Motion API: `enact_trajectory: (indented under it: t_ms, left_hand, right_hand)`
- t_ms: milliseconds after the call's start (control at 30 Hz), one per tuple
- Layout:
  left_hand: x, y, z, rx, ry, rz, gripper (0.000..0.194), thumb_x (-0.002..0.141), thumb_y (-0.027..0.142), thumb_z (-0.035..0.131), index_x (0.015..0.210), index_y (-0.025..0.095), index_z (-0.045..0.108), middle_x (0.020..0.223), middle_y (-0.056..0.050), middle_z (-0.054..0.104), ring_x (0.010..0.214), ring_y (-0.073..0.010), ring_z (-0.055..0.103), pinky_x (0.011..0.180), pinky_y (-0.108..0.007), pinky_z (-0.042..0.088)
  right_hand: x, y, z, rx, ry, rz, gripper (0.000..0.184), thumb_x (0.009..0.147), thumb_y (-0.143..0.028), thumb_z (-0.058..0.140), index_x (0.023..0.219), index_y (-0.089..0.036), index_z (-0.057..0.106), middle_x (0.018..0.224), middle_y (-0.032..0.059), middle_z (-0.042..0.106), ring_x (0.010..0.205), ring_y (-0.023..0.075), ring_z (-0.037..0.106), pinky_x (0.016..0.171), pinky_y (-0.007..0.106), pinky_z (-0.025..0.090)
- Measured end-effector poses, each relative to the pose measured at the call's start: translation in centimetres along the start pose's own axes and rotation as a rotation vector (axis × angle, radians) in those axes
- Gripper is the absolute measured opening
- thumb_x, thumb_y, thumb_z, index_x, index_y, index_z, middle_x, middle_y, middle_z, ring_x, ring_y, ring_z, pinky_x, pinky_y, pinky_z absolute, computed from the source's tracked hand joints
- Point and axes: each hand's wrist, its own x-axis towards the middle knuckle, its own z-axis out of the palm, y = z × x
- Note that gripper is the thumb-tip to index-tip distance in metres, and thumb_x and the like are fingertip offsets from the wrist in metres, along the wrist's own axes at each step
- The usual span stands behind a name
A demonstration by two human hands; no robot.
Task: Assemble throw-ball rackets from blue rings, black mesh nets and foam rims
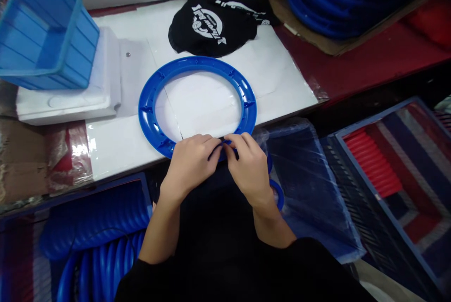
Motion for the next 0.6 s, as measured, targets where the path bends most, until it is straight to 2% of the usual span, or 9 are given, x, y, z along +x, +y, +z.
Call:
enact_trajectory:
  t_ms: [167, 367, 600]
  left_hand:
    - [-0.6, -0.7, -0.1, -0.033, 0.018, -0.004, 0.020, 0.099, 0.015, 0.061, 0.103, 0.024, 0.078, 0.095, -0.003, 0.082, 0.086, -0.0234, 0.077, 0.066, -0.033, 0.052]
    - [-1.0, -1.0, -0.1, -0.097, 0.048, -0.045, 0.018, 0.097, 0.017, 0.064, 0.097, 0.027, 0.080, 0.095, -0.001, 0.084, 0.086, -0.0237, 0.079, 0.066, -0.034, 0.054]
    - [-0.7, -1.2, -0.2, -0.121, 0.011, -0.046, 0.017, 0.096, 0.016, 0.067, 0.097, 0.026, 0.080, 0.098, 0.000, 0.084, 0.090, -0.0242, 0.080, 0.069, -0.033, 0.054]
  right_hand:
    - [0.5, 0.9, -1.7, 0.205, -0.101, -0.061, 0.017, 0.102, -0.013, 0.062, 0.112, -0.023, 0.071, 0.097, 0.0041, 0.071, 0.089, 0.0198, 0.069, 0.082, 0.034, 0.056]
    - [1.2, 1.9, -2.4, 0.225, 0.010, -0.134, 0.011, 0.102, -0.013, 0.066, 0.104, -0.023, 0.072, 0.097, 0.0031, 0.076, 0.090, 0.0193, 0.071, 0.082, 0.036, 0.058]
    - [1.6, 2.1, -2.3, 0.234, -0.003, -0.162, 0.012, 0.101, -0.013, 0.067, 0.100, -0.023, 0.073, 0.098, 0.0028, 0.077, 0.093, 0.0195, 0.074, 0.084, 0.037, 0.061]
